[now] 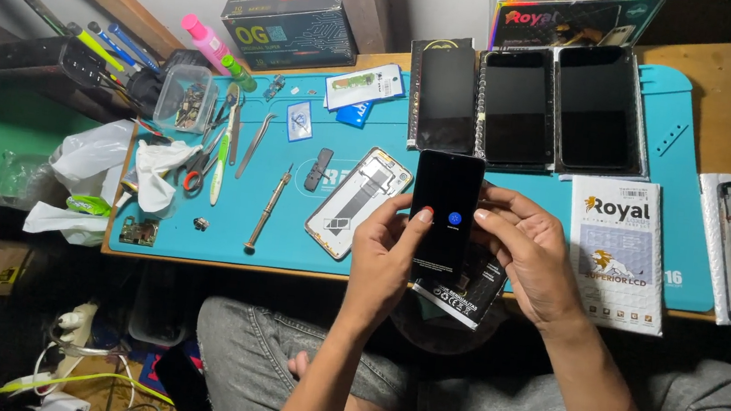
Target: Testing a replacement screen on a mobile phone and manipulating internal components like the battery and frame.
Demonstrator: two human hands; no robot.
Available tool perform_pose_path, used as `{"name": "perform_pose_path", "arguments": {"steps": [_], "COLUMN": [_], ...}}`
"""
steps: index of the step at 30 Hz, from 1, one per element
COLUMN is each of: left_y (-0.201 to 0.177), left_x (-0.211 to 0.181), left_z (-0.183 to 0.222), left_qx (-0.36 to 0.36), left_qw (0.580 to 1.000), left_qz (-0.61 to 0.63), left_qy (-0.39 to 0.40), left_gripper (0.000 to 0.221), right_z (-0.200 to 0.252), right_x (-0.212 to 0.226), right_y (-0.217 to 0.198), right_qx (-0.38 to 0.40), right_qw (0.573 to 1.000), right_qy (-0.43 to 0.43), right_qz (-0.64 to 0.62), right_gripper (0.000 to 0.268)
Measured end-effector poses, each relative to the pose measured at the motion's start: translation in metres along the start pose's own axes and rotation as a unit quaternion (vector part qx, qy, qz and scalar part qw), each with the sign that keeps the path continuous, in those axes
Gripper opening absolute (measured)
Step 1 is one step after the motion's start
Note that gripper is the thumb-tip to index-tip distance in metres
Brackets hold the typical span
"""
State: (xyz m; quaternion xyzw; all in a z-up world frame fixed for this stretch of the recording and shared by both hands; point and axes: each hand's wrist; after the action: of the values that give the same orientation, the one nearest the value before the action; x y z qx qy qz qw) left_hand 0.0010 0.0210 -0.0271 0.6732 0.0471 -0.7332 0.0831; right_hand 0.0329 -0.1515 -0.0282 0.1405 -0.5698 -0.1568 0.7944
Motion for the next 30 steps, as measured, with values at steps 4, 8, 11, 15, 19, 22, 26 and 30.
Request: {"name": "perform_pose_path", "arguments": {"steps": [4, 8, 11, 15, 19, 22, 26, 30], "left_y": [0.002, -0.002, -0.003, -0.004, -0.009, -0.007, 0.005, 0.017], "left_x": [-0.016, -0.010, -0.007, 0.001, 0.019, 0.010, -0.032, -0.046], "left_z": [0.002, 0.002, 0.001, 0.000, -0.006, -0.001, 0.018, 0.027], "left_qx": [-0.007, 0.004, 0.010, 0.022, 0.019, -0.002, -0.052, -0.065], "left_qw": [1.000, 1.000, 1.000, 0.999, 0.998, 0.998, 0.994, 0.958], "left_qz": [0.008, 0.013, 0.017, 0.033, 0.060, 0.059, -0.019, -0.147], "left_qy": [-0.008, -0.007, -0.007, -0.006, -0.004, 0.025, 0.091, 0.239], "left_gripper": [0.024, 0.025, 0.026, 0.030, 0.040, 0.040, 0.038, 0.046], "right_z": [0.002, 0.004, 0.004, 0.006, 0.005, 0.014, 0.033, 0.042], "right_x": [0.003, 0.004, 0.005, 0.007, 0.007, 0.020, 0.031, 0.031], "right_y": [0.003, 0.003, 0.004, 0.008, 0.008, 0.021, 0.044, 0.068], "right_qx": [0.001, 0.000, 0.000, -0.004, -0.003, 0.010, 0.031, 0.017], "right_qw": [1.000, 1.000, 1.000, 1.000, 1.000, 0.998, 0.994, 0.999], "right_qy": [-0.003, 0.002, -0.001, 0.001, 0.007, 0.016, 0.014, 0.025], "right_qz": [-0.001, 0.005, 0.004, 0.012, 0.029, 0.054, 0.099, 0.024], "right_gripper": [0.035, 0.035, 0.035, 0.038, 0.044, 0.054, 0.061, 0.052]}}
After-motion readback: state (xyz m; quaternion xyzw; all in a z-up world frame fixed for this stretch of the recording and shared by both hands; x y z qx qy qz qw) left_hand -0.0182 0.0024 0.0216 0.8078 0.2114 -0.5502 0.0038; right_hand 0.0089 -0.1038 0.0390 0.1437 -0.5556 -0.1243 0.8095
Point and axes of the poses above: each hand's wrist, its own z-axis away from the middle knuckle, its own y-axis out of the palm, x = y × z, and after that the axes turned 1 degree about -z, right-handed
